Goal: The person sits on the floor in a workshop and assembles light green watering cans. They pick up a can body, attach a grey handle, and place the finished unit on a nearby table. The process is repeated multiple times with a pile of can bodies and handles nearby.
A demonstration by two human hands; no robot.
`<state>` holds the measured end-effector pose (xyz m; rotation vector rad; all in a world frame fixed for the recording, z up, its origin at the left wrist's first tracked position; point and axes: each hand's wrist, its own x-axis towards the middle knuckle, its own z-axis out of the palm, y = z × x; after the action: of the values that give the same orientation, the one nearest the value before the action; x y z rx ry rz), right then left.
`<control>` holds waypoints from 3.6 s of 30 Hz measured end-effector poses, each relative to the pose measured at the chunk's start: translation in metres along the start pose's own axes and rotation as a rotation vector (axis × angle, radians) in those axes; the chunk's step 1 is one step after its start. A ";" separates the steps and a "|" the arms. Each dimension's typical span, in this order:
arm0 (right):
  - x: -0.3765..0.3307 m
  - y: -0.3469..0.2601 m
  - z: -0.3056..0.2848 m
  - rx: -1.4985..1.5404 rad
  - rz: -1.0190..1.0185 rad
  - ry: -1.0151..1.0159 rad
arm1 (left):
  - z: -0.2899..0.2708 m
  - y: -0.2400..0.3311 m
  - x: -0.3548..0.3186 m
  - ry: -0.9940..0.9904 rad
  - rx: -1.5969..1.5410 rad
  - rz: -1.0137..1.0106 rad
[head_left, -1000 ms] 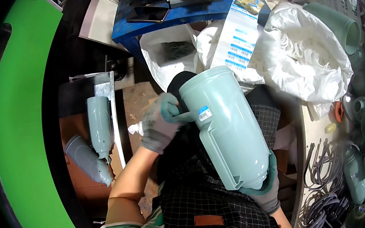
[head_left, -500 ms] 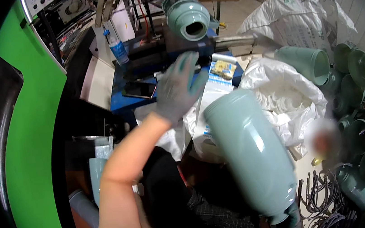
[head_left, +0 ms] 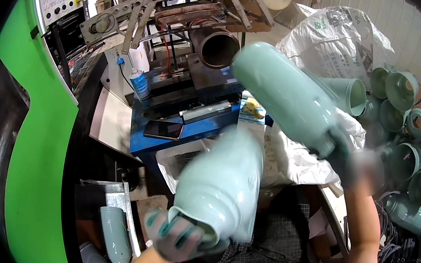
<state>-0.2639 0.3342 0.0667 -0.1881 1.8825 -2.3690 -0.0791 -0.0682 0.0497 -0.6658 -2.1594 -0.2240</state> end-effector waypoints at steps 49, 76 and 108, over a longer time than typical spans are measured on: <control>-0.363 0.026 -0.245 -1.419 0.397 1.321 | 0.092 0.094 0.018 -0.315 -0.637 0.289; -0.174 0.082 0.110 -0.439 -1.050 0.098 | 0.135 0.054 0.032 -0.509 -1.178 -0.491; -0.224 0.048 0.042 -0.761 -0.727 -0.190 | 0.119 0.119 0.031 -0.668 -1.911 -1.242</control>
<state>-0.0361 0.3193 0.0227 -1.2866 2.8340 -1.6493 -0.1119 0.0892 -0.0095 -0.0765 -1.9602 -3.2192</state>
